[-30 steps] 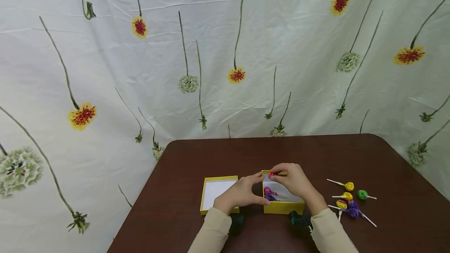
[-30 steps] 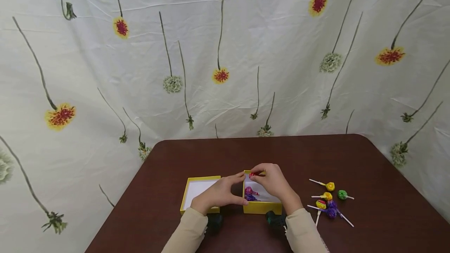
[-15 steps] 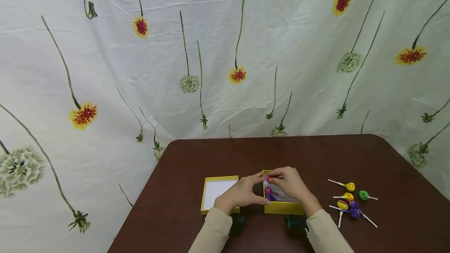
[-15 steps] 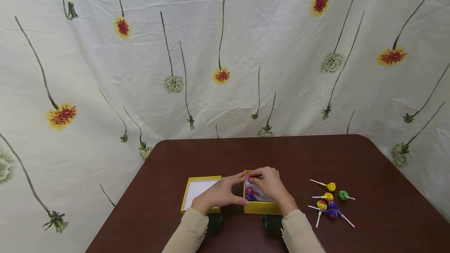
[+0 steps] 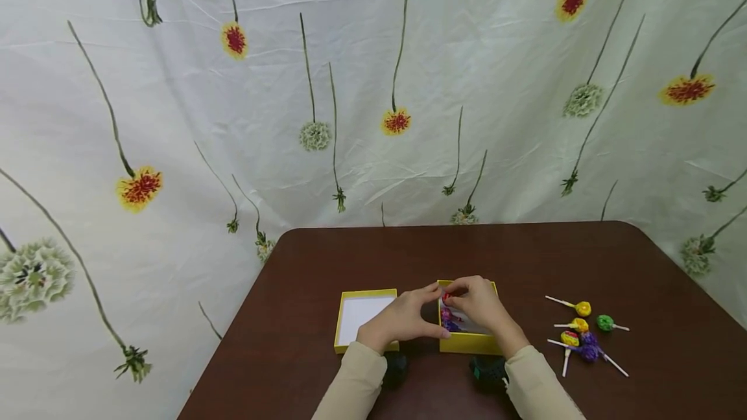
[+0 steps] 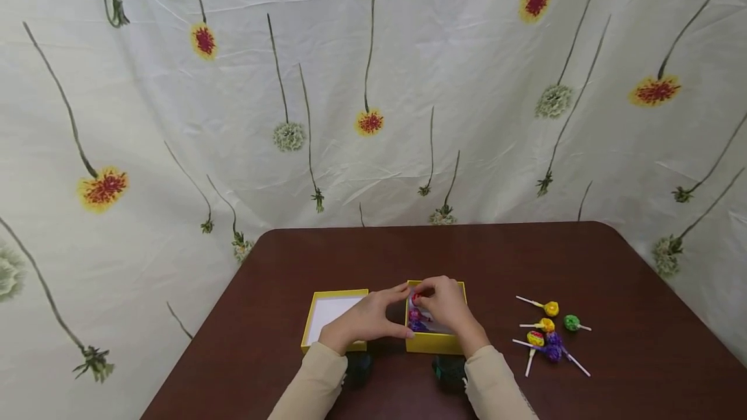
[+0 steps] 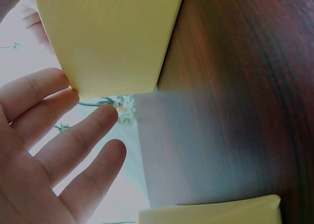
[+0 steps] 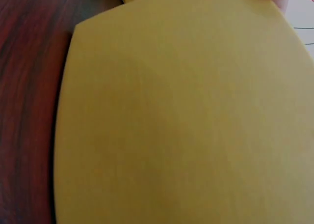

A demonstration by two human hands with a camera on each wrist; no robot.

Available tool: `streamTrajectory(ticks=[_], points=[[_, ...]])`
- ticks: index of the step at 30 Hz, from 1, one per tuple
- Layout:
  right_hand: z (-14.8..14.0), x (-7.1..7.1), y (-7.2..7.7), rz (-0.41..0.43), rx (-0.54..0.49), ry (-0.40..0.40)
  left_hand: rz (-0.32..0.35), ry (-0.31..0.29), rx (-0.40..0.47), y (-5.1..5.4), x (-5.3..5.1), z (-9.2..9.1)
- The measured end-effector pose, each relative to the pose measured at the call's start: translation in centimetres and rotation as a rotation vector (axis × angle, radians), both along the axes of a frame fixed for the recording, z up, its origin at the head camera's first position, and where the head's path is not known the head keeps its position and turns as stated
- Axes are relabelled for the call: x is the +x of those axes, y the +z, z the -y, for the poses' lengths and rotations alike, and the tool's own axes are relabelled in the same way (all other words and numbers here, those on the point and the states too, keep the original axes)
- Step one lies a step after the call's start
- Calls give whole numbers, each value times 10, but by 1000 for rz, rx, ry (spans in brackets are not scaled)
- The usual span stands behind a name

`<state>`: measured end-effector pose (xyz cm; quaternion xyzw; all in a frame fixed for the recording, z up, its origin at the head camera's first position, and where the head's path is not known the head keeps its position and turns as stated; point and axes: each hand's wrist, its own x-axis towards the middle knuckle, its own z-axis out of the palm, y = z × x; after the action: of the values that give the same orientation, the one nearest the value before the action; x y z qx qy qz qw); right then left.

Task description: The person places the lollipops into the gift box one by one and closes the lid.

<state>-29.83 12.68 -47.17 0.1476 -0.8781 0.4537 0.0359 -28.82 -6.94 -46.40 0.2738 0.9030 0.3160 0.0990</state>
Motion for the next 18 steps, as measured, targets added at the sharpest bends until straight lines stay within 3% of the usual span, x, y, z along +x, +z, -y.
streamTrajectory(ticks=[18], points=[[1, -1, -3, 1, 125, -41, 17, -3, 3, 3, 3, 0]])
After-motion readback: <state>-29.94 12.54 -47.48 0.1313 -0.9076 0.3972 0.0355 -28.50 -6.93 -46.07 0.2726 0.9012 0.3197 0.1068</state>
